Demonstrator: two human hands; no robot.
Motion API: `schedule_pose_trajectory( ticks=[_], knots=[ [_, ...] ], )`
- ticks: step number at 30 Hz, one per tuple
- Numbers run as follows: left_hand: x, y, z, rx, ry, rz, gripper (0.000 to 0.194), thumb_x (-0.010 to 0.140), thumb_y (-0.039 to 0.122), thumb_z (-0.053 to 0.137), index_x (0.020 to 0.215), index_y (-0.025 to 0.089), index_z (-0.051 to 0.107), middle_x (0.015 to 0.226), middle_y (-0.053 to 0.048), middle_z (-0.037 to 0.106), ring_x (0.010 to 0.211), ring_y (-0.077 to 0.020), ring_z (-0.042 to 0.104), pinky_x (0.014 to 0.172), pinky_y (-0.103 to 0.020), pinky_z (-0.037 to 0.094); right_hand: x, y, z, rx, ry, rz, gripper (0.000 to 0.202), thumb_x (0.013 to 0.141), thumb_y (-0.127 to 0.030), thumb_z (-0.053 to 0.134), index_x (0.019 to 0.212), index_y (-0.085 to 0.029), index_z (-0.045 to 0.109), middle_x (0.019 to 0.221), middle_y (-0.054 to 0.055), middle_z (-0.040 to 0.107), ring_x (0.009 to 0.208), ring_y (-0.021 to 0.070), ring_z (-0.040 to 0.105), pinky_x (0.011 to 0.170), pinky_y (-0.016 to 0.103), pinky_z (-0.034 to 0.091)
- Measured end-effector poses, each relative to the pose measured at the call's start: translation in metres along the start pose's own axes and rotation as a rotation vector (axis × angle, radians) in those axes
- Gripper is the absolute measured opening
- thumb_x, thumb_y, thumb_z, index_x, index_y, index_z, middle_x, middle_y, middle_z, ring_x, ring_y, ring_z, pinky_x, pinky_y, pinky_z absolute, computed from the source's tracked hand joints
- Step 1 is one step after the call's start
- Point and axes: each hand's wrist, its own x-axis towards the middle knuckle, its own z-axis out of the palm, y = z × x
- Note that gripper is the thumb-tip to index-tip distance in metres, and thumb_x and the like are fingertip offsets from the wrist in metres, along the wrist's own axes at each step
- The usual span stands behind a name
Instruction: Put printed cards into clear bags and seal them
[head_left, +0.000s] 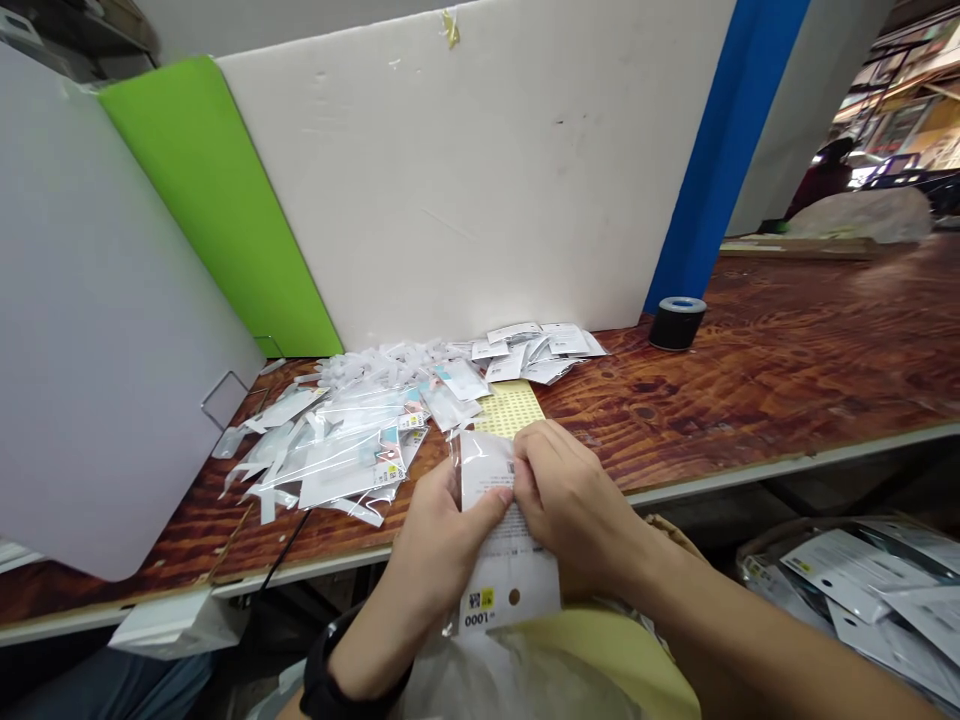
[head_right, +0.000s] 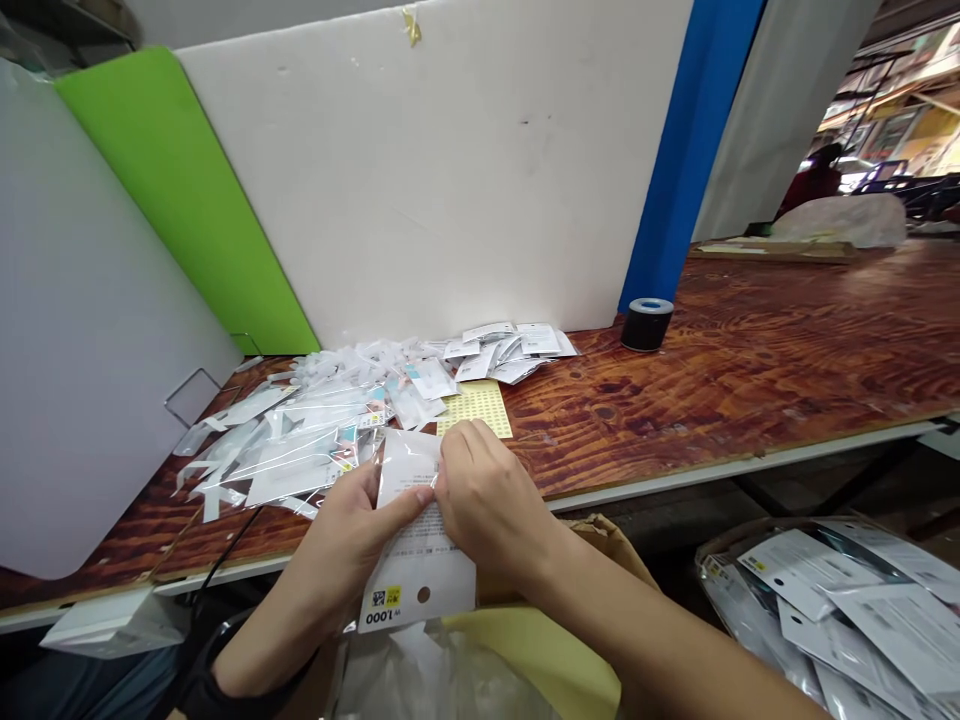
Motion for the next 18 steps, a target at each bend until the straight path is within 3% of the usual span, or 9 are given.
schedule_pose_trajectory(
  ticks=[6, 11, 18],
  knots=[
    [-0.003, 0.000, 0.000, 0.025, -0.033, 0.013, 0.026, 0.077, 0.031, 0.064, 0.098, 0.015, 0.062, 0.098, -0.008, 0.068, 0.088, -0.0237, 0.061, 0.075, -0.031, 0.047, 0.004, 0.010, -0.003, 0.036, 0.032, 0.141, 0.018, 0.087, -0.010, 0.035, 0.072, -0.020, 0.041, 0.067, 0.003, 0.048, 0.058, 0.0173, 0.046, 0.055, 0.030, 0.037],
    [-0.010, 0.000, -0.004, -0.019, -0.077, -0.024, 0.027, 0.079, 0.032, 0.063, 0.101, 0.017, 0.062, 0.100, -0.008, 0.068, 0.078, -0.0200, 0.062, 0.072, -0.030, 0.047, 0.007, 0.014, -0.015, 0.174, -0.014, 0.323, 0.015, 0.089, -0.015, 0.039, 0.075, -0.020, 0.043, 0.070, 0.003, 0.052, 0.062, 0.0171, 0.051, 0.056, 0.028, 0.038],
    [-0.011, 0.003, -0.004, -0.170, -0.178, -0.090, 0.026, 0.074, 0.028, 0.068, 0.097, 0.016, 0.063, 0.090, -0.006, 0.069, 0.071, -0.0159, 0.061, 0.066, -0.026, 0.048, 0.008, 0.011, -0.020, 0.219, -0.023, 0.384, 0.016, 0.088, -0.017, 0.039, 0.072, -0.021, 0.041, 0.066, 0.002, 0.052, 0.059, 0.0169, 0.048, 0.054, 0.029, 0.036]
  ],
)
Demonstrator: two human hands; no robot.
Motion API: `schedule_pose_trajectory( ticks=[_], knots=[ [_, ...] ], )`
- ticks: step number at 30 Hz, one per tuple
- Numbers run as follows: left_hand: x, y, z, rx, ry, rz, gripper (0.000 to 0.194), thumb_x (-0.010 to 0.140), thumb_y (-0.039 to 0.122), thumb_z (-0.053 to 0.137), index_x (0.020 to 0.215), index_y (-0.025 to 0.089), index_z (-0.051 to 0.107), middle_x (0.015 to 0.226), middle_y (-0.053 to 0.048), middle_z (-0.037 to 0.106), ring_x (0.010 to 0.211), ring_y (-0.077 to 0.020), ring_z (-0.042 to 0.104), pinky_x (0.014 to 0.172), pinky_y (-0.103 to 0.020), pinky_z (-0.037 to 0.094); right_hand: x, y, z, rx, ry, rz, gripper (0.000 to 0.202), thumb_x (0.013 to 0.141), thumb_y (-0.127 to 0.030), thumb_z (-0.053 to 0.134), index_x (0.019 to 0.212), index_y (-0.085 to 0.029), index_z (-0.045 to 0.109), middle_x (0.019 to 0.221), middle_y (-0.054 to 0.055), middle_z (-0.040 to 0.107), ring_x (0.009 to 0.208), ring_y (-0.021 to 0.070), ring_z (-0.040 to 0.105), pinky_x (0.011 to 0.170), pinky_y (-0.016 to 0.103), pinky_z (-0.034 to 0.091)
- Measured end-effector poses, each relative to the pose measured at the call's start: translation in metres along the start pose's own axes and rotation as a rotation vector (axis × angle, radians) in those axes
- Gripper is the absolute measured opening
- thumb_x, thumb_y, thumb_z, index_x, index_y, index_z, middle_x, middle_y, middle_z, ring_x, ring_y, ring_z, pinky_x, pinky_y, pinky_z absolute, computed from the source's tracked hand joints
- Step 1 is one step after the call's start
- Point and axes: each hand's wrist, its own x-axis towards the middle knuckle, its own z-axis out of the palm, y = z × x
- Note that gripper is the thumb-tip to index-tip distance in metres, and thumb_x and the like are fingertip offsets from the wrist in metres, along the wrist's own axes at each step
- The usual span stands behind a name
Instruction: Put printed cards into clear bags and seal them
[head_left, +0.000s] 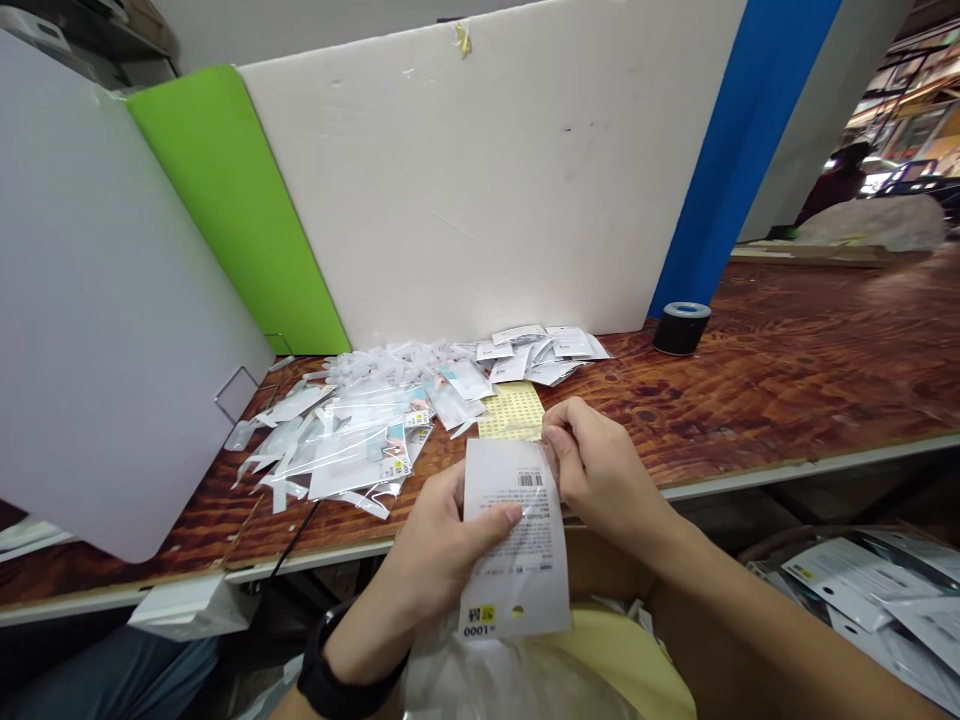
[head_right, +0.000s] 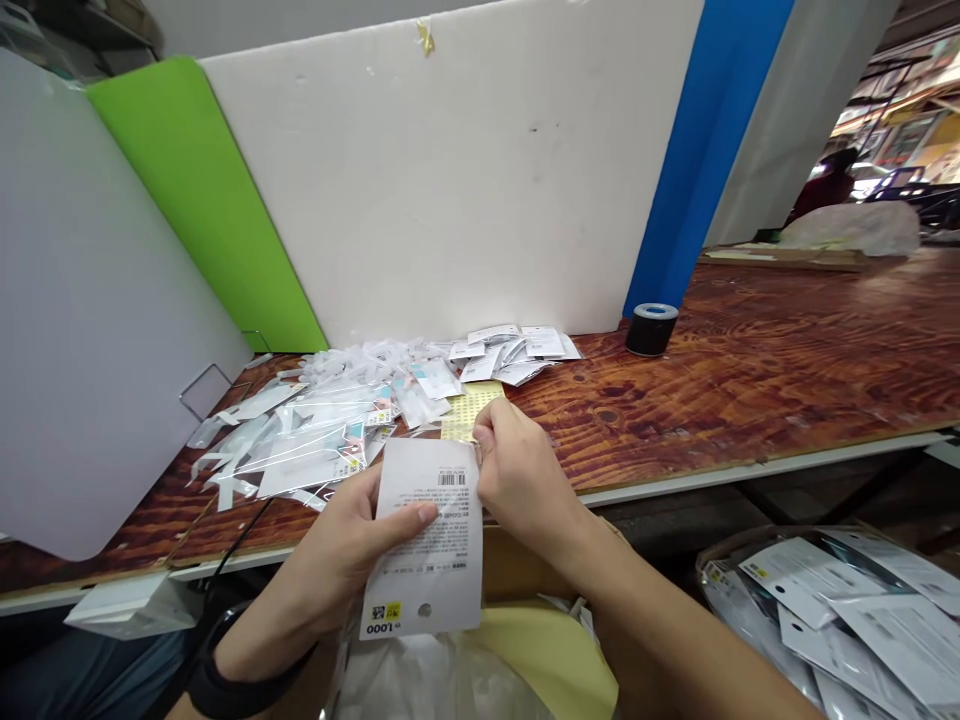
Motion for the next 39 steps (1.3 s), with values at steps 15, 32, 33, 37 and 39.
schedule_pose_trajectory(
  ticks=[15, 32, 33, 37, 39],
  knots=[
    [-0.006, 0.002, 0.000, -0.257, -0.026, -0.021, 0.033, 0.070, 0.026, 0.075, 0.099, 0.015, 0.065, 0.089, -0.009, 0.072, 0.072, -0.0174, 0.066, 0.066, -0.027, 0.052, 0.010, 0.011, -0.030, 0.627, 0.182, 0.149, 0.016, 0.088, -0.036, 0.053, 0.095, -0.022, 0.057, 0.112, 0.009, 0.059, 0.101, 0.0225, 0.061, 0.087, 0.040, 0.049],
    [-0.007, 0.001, 0.003, -0.314, 0.020, 0.089, 0.031, 0.074, 0.022, 0.072, 0.103, 0.016, 0.066, 0.090, -0.007, 0.072, 0.078, -0.0172, 0.067, 0.077, -0.028, 0.051, -0.016, -0.013, -0.010, 0.893, -0.109, 0.135, 0.053, 0.087, -0.032, 0.059, 0.133, -0.039, 0.035, 0.152, 0.006, 0.025, 0.129, 0.0280, 0.041, 0.094, 0.047, 0.047],
    [-0.008, 0.001, 0.003, -0.314, 0.016, 0.092, 0.031, 0.074, 0.023, 0.072, 0.104, 0.016, 0.066, 0.091, -0.008, 0.072, 0.078, -0.0177, 0.067, 0.077, -0.029, 0.051, -0.016, -0.013, -0.010, 0.987, -0.120, 0.228, 0.062, 0.086, -0.033, 0.060, 0.138, -0.039, 0.027, 0.150, 0.009, 0.029, 0.121, 0.0271, 0.051, 0.087, 0.044, 0.052],
    [-0.010, 0.002, 0.003, -0.321, 0.018, 0.062, 0.032, 0.072, 0.022, 0.074, 0.101, 0.015, 0.066, 0.089, -0.009, 0.072, 0.077, -0.0193, 0.068, 0.070, -0.027, 0.051, -0.010, -0.013, -0.015, 1.143, -0.396, 0.507, 0.053, 0.084, -0.036, 0.063, 0.131, -0.017, 0.048, 0.099, 0.013, 0.070, 0.074, 0.0185, 0.068, 0.065, 0.031, 0.055],
    [-0.011, 0.004, 0.004, -0.366, 0.023, 0.023, 0.031, 0.071, 0.023, 0.075, 0.100, 0.013, 0.067, 0.087, -0.010, 0.072, 0.075, -0.0200, 0.068, 0.067, -0.026, 0.051, -0.008, -0.015, -0.018, 1.175, -0.449, 0.539, 0.038, 0.082, -0.033, 0.065, 0.113, -0.011, 0.064, 0.079, 0.010, 0.072, 0.065, 0.0152, 0.066, 0.061, 0.026, 0.054]
  ],
)
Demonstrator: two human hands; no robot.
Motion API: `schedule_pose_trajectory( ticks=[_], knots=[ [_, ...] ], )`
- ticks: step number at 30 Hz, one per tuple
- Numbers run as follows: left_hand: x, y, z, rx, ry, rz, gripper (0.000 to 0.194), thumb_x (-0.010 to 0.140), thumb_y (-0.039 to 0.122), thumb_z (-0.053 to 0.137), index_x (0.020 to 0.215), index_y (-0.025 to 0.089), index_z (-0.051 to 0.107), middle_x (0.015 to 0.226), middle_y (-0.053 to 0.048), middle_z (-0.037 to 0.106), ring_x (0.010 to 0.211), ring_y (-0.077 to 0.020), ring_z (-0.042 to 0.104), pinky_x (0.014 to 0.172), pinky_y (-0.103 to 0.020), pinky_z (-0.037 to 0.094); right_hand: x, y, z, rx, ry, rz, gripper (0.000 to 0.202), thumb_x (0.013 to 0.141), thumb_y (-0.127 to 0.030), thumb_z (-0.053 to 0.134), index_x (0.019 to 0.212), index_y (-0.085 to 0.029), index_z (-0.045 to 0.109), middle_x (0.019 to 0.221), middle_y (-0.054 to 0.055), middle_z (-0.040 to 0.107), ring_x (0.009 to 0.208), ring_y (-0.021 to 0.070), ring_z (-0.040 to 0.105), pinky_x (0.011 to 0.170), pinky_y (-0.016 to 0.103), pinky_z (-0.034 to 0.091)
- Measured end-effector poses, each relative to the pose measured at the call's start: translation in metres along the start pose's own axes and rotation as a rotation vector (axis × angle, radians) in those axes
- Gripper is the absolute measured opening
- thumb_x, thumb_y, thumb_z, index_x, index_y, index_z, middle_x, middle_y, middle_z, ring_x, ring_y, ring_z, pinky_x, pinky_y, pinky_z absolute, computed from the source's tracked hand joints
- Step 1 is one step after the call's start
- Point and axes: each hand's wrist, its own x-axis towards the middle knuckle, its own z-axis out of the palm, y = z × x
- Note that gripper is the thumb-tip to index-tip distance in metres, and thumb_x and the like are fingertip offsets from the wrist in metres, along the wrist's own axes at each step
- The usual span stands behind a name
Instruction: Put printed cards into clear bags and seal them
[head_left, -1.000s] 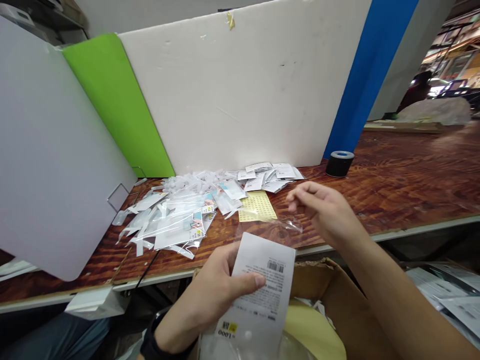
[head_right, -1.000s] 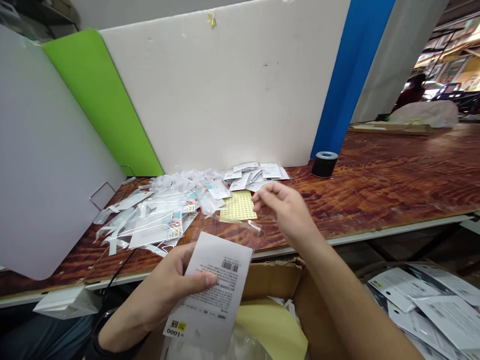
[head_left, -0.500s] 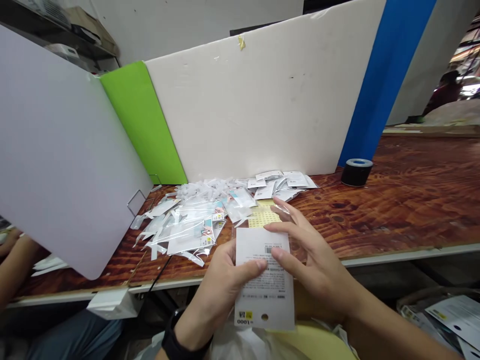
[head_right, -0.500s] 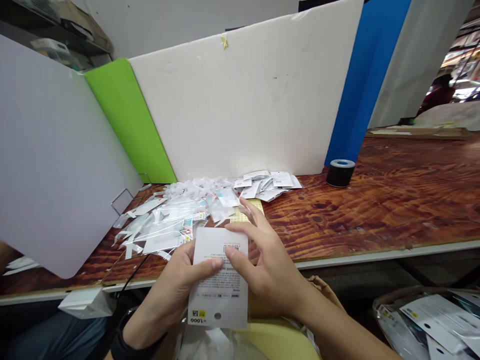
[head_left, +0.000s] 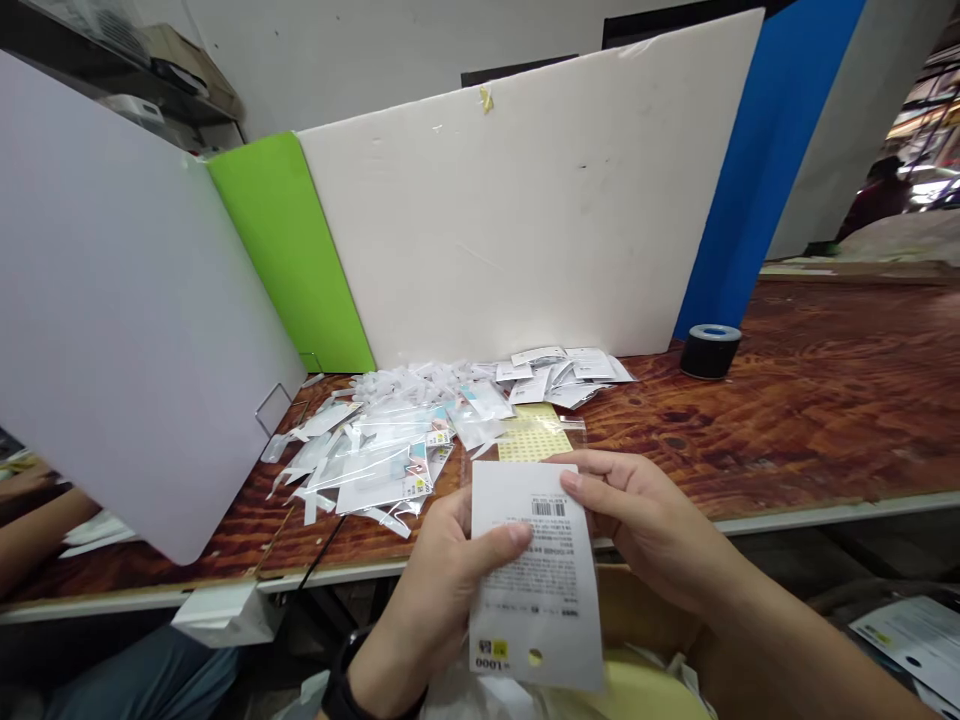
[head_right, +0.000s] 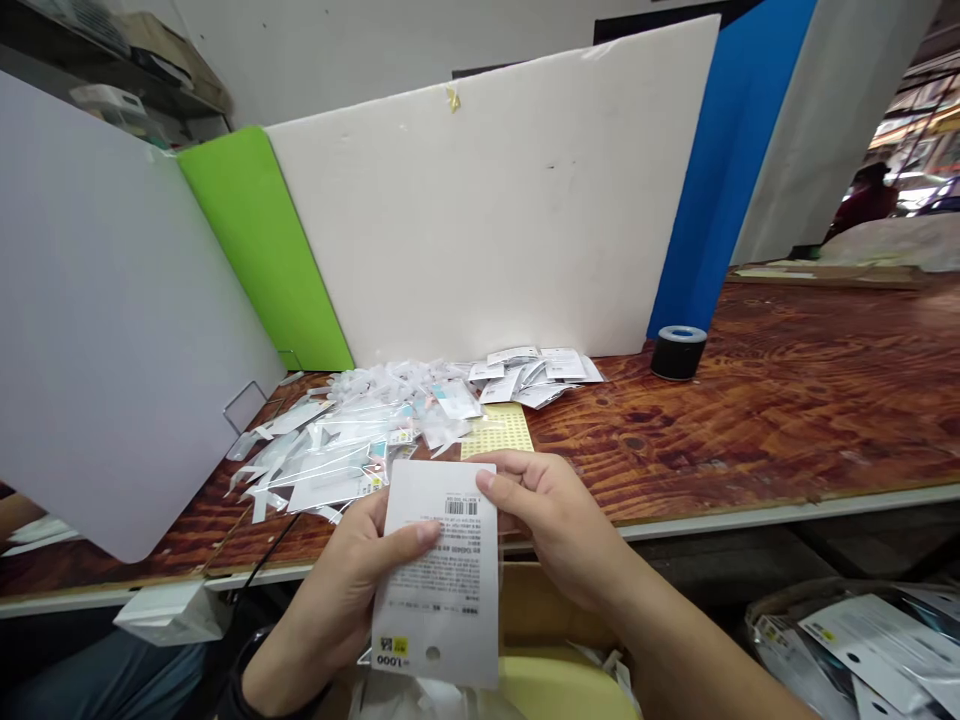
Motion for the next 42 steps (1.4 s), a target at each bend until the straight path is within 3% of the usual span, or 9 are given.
schedule_pose_trajectory(
  ticks=[2, 6, 10, 17, 27, 31, 34, 36, 42],
  knots=[
    [-0.001, 0.001, 0.001, -0.045, 0.036, -0.033, 0.029, 0.073, 0.028, 0.072, 0.096, 0.011, 0.068, 0.081, -0.011, 0.072, 0.070, -0.0199, 0.067, 0.062, -0.026, 0.050, -0.001, -0.003, 0.000, 0.037, 0.001, -0.005, 0.028, 0.081, -0.029, 0.067, 0.103, -0.012, 0.070, 0.076, 0.008, 0.072, 0.065, 0.0140, 0.066, 0.062, 0.024, 0.053],
    [-0.002, 0.003, 0.003, -0.013, 0.122, -0.030, 0.034, 0.079, 0.041, 0.064, 0.083, 0.008, 0.071, 0.068, -0.010, 0.070, 0.057, -0.0158, 0.062, 0.054, -0.023, 0.045, -0.003, -0.002, -0.001, 0.009, -0.020, -0.032, 0.025, 0.083, -0.028, 0.065, 0.104, -0.016, 0.071, 0.081, 0.007, 0.073, 0.074, 0.0149, 0.068, 0.067, 0.024, 0.053],
    [-0.003, 0.002, 0.002, -0.015, 0.098, 0.005, 0.040, 0.080, 0.047, 0.060, 0.086, 0.009, 0.072, 0.066, -0.009, 0.069, 0.056, -0.0152, 0.059, 0.053, -0.023, 0.044, -0.002, -0.001, -0.005, -0.057, -0.043, -0.052, 0.026, 0.084, -0.029, 0.064, 0.106, -0.017, 0.070, 0.084, 0.007, 0.073, 0.077, 0.0156, 0.067, 0.071, 0.026, 0.054],
    [0.002, 0.001, -0.002, 0.048, 0.072, 0.018, 0.032, 0.083, 0.039, 0.059, 0.099, 0.014, 0.071, 0.078, -0.009, 0.071, 0.070, -0.0188, 0.064, 0.062, -0.026, 0.049, -0.003, -0.002, -0.012, -0.052, -0.020, -0.032, 0.027, 0.082, -0.028, 0.067, 0.107, -0.018, 0.070, 0.083, 0.005, 0.074, 0.074, 0.0131, 0.067, 0.066, 0.022, 0.054],
    [0.007, 0.007, -0.006, 0.116, 0.019, 0.095, 0.025, 0.085, 0.031, 0.058, 0.080, 0.013, 0.075, 0.068, -0.007, 0.069, 0.064, -0.0168, 0.061, 0.062, -0.025, 0.048, -0.004, -0.012, -0.024, -0.094, -0.057, 0.019, 0.024, 0.086, -0.026, 0.063, 0.108, -0.020, 0.070, 0.087, 0.005, 0.075, 0.076, 0.0143, 0.070, 0.066, 0.021, 0.056],
    [0.007, 0.002, -0.011, 0.123, 0.009, 0.091, 0.022, 0.083, 0.030, 0.062, 0.098, 0.017, 0.072, 0.068, -0.005, 0.068, 0.062, -0.0149, 0.061, 0.063, -0.026, 0.048, -0.006, -0.015, -0.029, -0.145, -0.029, 0.013, 0.023, 0.084, -0.026, 0.065, 0.107, -0.025, 0.070, 0.089, 0.002, 0.075, 0.080, 0.0142, 0.071, 0.065, 0.017, 0.055],
    [0.006, -0.001, -0.016, 0.102, 0.059, 0.112, 0.045, 0.078, 0.028, 0.068, 0.121, 0.024, 0.060, 0.059, 0.001, 0.064, 0.056, -0.0126, 0.059, 0.061, -0.024, 0.047, -0.008, -0.017, -0.029, -0.206, -0.063, -0.043, 0.024, 0.084, -0.024, 0.065, 0.108, -0.028, 0.070, 0.097, 0.002, 0.075, 0.087, 0.0155, 0.070, 0.070, 0.018, 0.055],
    [0.006, -0.003, -0.018, 0.107, 0.073, 0.155, 0.050, 0.076, 0.026, 0.070, 0.125, 0.028, 0.057, 0.053, 0.004, 0.060, 0.051, -0.0093, 0.055, 0.057, -0.020, 0.044, -0.009, -0.019, -0.030, -0.282, -0.072, -0.103, 0.021, 0.083, -0.022, 0.065, 0.102, -0.028, 0.073, 0.098, 0.002, 0.074, 0.089, 0.0163, 0.069, 0.071, 0.019, 0.055],
    [0.002, -0.005, -0.023, 0.235, 0.082, 0.356, 0.006, 0.073, 0.021, 0.072, 0.074, 0.025, 0.077, 0.069, -0.001, 0.072, 0.064, -0.0110, 0.061, 0.062, -0.018, 0.046, -0.011, -0.021, -0.032, -0.365, -0.102, -0.283, 0.027, 0.074, -0.005, 0.065, 0.081, -0.028, 0.078, 0.076, 0.000, 0.075, 0.066, 0.0112, 0.068, 0.056, 0.014, 0.052]
  ],
)
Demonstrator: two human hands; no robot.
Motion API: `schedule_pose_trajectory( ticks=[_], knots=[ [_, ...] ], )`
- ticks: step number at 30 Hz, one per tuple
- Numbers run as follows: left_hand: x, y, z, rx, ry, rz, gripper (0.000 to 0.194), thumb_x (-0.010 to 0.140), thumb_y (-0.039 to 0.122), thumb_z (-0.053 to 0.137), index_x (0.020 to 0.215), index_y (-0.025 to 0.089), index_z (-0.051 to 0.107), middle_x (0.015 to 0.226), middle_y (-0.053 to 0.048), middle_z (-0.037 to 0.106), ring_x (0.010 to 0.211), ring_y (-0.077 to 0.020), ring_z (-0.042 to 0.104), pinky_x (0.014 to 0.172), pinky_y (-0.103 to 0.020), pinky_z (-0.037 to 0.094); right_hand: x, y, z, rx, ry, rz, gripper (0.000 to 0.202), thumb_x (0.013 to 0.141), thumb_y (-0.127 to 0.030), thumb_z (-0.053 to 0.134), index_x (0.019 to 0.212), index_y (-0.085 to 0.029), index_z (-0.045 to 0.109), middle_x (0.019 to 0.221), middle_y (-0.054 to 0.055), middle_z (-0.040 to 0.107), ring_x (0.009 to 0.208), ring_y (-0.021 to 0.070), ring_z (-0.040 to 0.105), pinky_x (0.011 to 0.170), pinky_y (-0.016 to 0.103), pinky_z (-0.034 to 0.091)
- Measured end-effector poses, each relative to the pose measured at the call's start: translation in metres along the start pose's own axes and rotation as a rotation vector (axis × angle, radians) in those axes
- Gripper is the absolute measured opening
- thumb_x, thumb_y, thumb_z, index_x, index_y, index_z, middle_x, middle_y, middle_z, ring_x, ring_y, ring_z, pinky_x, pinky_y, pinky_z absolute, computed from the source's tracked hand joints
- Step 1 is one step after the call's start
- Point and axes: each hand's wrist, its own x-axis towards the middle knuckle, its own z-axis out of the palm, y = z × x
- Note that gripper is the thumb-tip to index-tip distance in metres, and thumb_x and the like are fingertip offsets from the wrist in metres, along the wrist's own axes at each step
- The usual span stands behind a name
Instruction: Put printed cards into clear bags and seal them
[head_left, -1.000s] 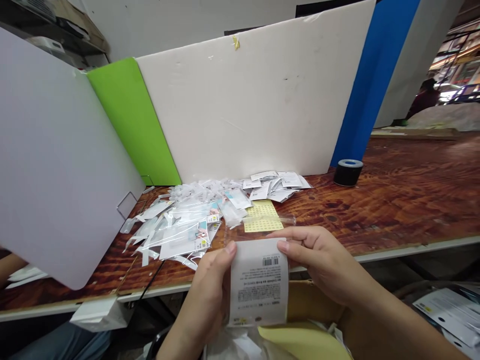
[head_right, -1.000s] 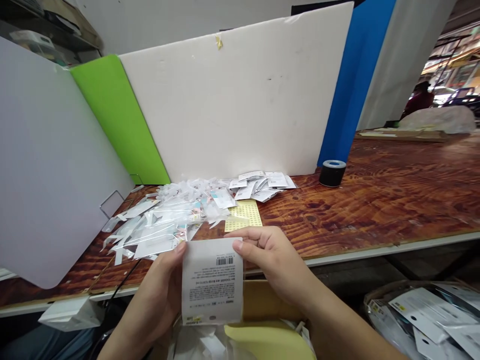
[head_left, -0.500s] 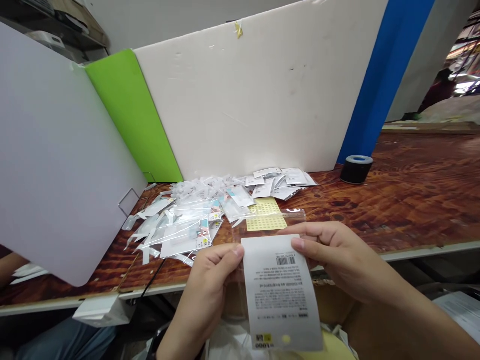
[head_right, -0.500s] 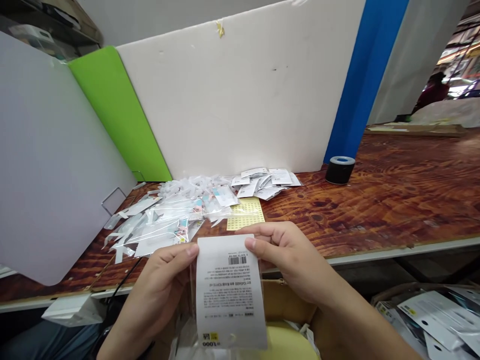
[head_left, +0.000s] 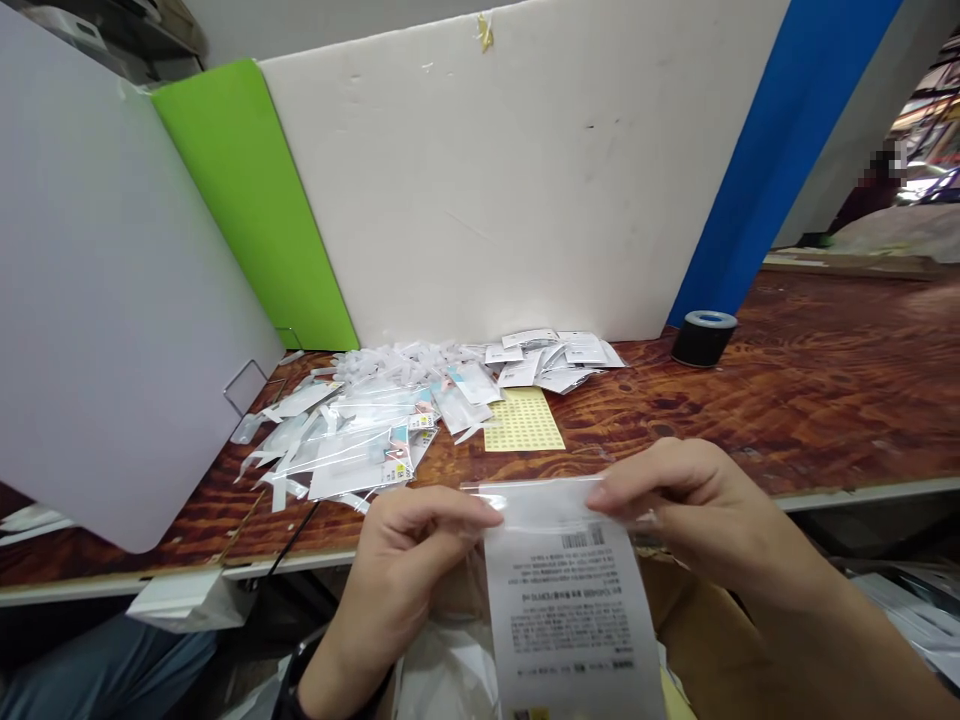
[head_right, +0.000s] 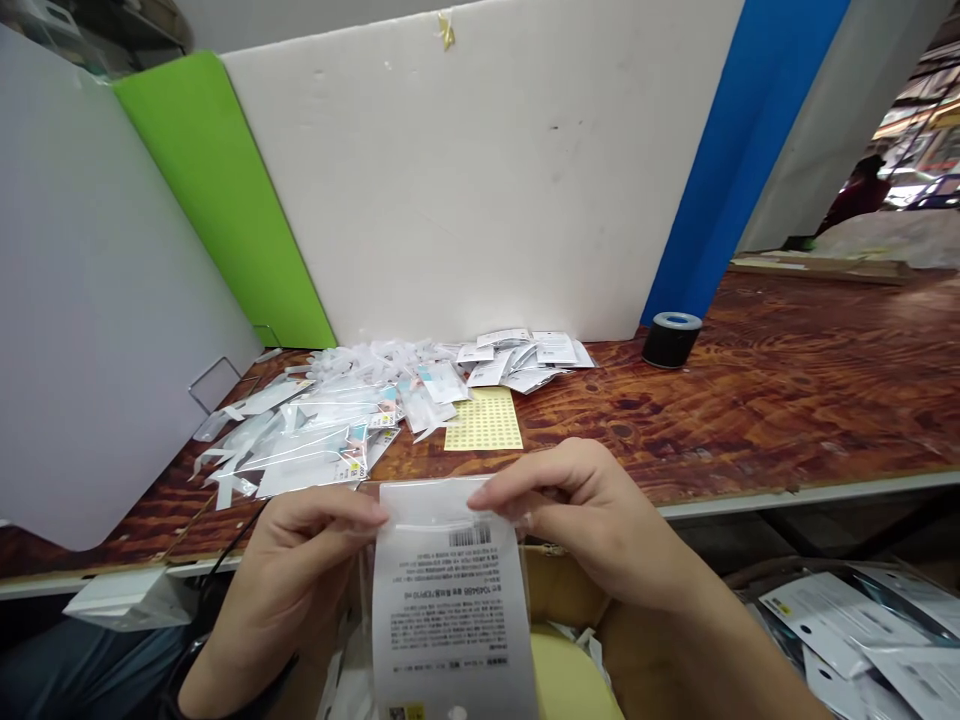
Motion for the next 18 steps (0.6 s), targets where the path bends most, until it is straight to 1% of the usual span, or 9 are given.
schedule_pose_trajectory(
  ticks=[3, 6, 9, 11, 15, 18],
  knots=[
    [-0.004, 0.004, 0.000, 0.039, -0.001, 0.029, 0.009, 0.075, 0.022, 0.070, 0.071, 0.026, 0.077, 0.066, -0.001, 0.072, 0.062, -0.0123, 0.062, 0.060, -0.019, 0.046, -0.001, -0.005, 0.002, -0.022, -0.007, -0.052, 0.030, 0.071, -0.001, 0.063, 0.077, -0.027, 0.078, 0.073, 0.001, 0.075, 0.063, 0.0130, 0.069, 0.055, 0.016, 0.052],
    [-0.009, 0.010, 0.003, 0.041, 0.008, 0.034, 0.009, 0.074, 0.025, 0.071, 0.069, 0.027, 0.077, 0.065, -0.002, 0.072, 0.060, -0.0136, 0.062, 0.058, -0.020, 0.046, -0.003, -0.011, 0.005, -0.035, -0.016, -0.063, 0.031, 0.072, -0.002, 0.060, 0.077, -0.027, 0.078, 0.073, 0.001, 0.075, 0.060, 0.0146, 0.068, 0.053, 0.019, 0.052],
    [-0.012, 0.013, 0.005, 0.036, -0.035, 0.064, 0.011, 0.077, 0.029, 0.069, 0.069, 0.028, 0.077, 0.067, -0.003, 0.072, 0.060, -0.0145, 0.062, 0.056, -0.021, 0.046, -0.006, -0.014, 0.006, -0.035, -0.039, -0.070, 0.030, 0.073, -0.003, 0.059, 0.077, -0.026, 0.078, 0.071, 0.001, 0.074, 0.057, 0.0154, 0.067, 0.051, 0.022, 0.051],
    [-0.013, 0.014, 0.005, 0.041, -0.070, 0.071, 0.013, 0.078, 0.030, 0.067, 0.070, 0.029, 0.077, 0.067, -0.003, 0.072, 0.060, -0.0148, 0.062, 0.056, -0.022, 0.045, -0.007, -0.014, 0.006, -0.033, -0.059, -0.078, 0.028, 0.075, -0.005, 0.059, 0.078, -0.026, 0.078, 0.072, 0.002, 0.074, 0.059, 0.0163, 0.067, 0.052, 0.024, 0.050],
    [-0.016, 0.015, 0.005, 0.076, -0.069, 0.082, 0.014, 0.079, 0.029, 0.066, 0.071, 0.031, 0.077, 0.064, -0.001, 0.071, 0.057, -0.0142, 0.060, 0.053, -0.022, 0.044, -0.008, -0.012, 0.003, -0.051, -0.099, -0.095, 0.029, 0.077, -0.005, 0.057, 0.081, -0.027, 0.077, 0.073, 0.000, 0.073, 0.060, 0.0153, 0.065, 0.054, 0.024, 0.049],
    [-0.017, 0.016, 0.003, 0.145, -0.062, 0.109, 0.016, 0.078, 0.024, 0.065, 0.069, 0.032, 0.076, 0.063, -0.001, 0.070, 0.058, -0.0143, 0.060, 0.054, -0.022, 0.044, -0.008, -0.012, 0.003, -0.068, -0.117, -0.097, 0.028, 0.078, -0.007, 0.057, 0.082, -0.027, 0.077, 0.071, 0.000, 0.072, 0.056, 0.0147, 0.063, 0.052, 0.024, 0.046]
  ],
)
